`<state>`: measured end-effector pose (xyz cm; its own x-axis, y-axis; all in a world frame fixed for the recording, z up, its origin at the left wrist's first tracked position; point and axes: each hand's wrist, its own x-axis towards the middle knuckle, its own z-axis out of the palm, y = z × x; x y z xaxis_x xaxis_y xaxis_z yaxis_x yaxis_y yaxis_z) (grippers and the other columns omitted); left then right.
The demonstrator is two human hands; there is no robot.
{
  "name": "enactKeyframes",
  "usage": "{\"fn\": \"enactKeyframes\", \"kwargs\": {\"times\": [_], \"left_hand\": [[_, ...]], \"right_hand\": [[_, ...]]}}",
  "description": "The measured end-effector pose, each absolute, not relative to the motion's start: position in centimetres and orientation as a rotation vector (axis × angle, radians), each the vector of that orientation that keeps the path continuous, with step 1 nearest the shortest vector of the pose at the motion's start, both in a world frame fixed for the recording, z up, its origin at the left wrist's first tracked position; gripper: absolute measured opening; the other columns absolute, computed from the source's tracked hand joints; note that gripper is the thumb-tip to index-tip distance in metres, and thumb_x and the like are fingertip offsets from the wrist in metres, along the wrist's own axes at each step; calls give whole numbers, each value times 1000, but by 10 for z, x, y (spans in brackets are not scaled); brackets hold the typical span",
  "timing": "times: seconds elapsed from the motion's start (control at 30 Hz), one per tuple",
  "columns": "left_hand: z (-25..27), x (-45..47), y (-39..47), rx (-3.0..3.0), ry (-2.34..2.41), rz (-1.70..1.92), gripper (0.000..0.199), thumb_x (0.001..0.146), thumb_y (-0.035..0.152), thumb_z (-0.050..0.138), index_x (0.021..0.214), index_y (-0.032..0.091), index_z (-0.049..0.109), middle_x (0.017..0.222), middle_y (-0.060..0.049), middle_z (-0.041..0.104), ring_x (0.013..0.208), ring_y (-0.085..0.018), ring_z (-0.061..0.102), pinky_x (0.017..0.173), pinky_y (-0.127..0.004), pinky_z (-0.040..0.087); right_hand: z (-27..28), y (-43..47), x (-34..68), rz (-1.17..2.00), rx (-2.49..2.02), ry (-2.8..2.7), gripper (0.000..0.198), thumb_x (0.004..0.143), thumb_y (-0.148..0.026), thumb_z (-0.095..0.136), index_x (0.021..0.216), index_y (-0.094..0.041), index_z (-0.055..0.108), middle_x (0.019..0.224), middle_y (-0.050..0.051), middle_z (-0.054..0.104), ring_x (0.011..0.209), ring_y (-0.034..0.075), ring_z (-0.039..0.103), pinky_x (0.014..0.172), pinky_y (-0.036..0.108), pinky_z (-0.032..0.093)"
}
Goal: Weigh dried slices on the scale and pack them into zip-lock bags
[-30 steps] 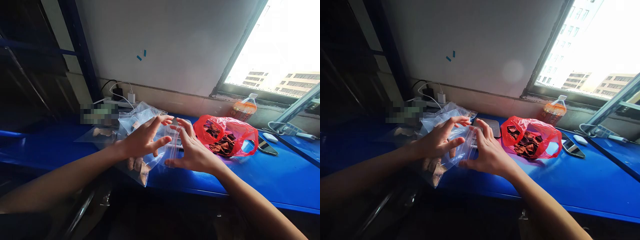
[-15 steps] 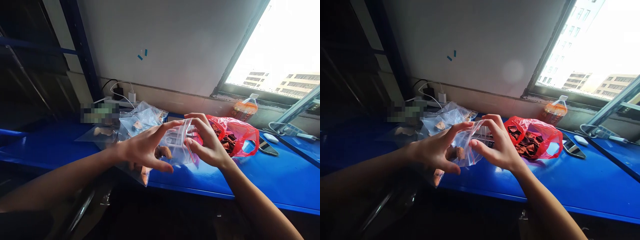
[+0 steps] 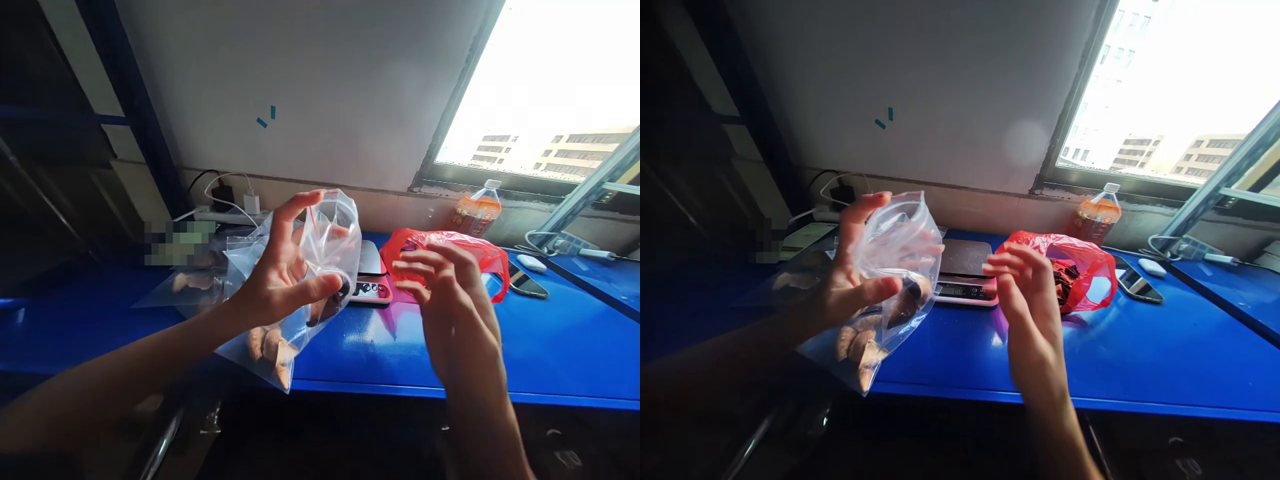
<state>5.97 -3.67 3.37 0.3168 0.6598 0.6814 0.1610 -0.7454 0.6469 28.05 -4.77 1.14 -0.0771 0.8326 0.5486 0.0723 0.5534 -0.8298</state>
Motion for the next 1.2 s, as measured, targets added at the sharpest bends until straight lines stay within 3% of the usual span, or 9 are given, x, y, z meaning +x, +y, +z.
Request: {"fn": "enactKeyframes", "kwargs": {"times": [0.13,0.27,0.43,0.5,0.77,0.87,0.97,1.1,1.2], "left_hand": [[41,83,-37,2035,751,1496,68,88,66,49,137,36,14,140,-12,46,116,-28,61,84,-42,59],[36,96,-39,2095,650,1482,70,79,74,52,128,34,22,127,-10,55,94,-23,69,69,-36,61],[43,69,-32,2881,315,1226,23,83,31,71,98,27,54,97,0,71,81,-17,70,91,-41,56],[47,54,-29,2998,321,1138,12,86,19,66,94,25,61,89,-1,73,77,-16,70,85,-37,58],[51,31,-26,3028,398,880,17,89,11,59,94,24,70,89,-3,75,82,-15,69,76,-28,55],[54,39,-36,2849,580,818,15,91,26,59,100,22,71,85,-3,74,74,-15,68,69,-26,54],[52,52,-47,2585,776,711,37,88,47,61,110,19,67,70,1,68,55,-11,61,53,-21,48],[43,66,-46,2537,881,824,20,88,31,61,77,16,68,53,4,57,44,-7,48,45,-19,38],[39,69,-38,2564,777,896,19,89,24,59,74,16,66,55,4,58,45,-7,49,47,-19,38]], "right_hand": [[-35,-82,267,1093,-859,-1207,58,94,-53,36,144,-25,29,140,19,48,120,31,58,83,48,56],[-44,-89,260,1402,-758,-841,68,84,-66,45,135,-20,48,129,20,60,104,35,66,77,51,58],[-37,-86,280,1367,-741,-684,55,76,-41,71,128,-29,58,119,10,68,103,28,68,86,46,57],[-39,-89,287,1332,-780,-660,57,76,-35,73,130,-28,57,119,10,68,100,26,69,84,41,57],[-39,-93,300,1128,-952,-672,58,67,-31,82,122,-24,62,94,4,67,82,19,68,69,28,57],[-38,-93,302,1024,-1061,-643,67,61,-33,85,123,-22,61,98,7,68,82,21,69,65,28,57],[-37,-96,299,925,-1120,-629,63,64,-33,84,121,-23,61,100,6,67,78,18,68,61,24,56],[-40,-96,296,918,-1034,-584,46,65,-33,83,105,-23,63,93,2,64,74,15,67,61,23,56],[-43,-93,300,901,-983,-531,39,63,-29,84,95,-22,63,86,0,61,70,13,66,59,24,56]]}}
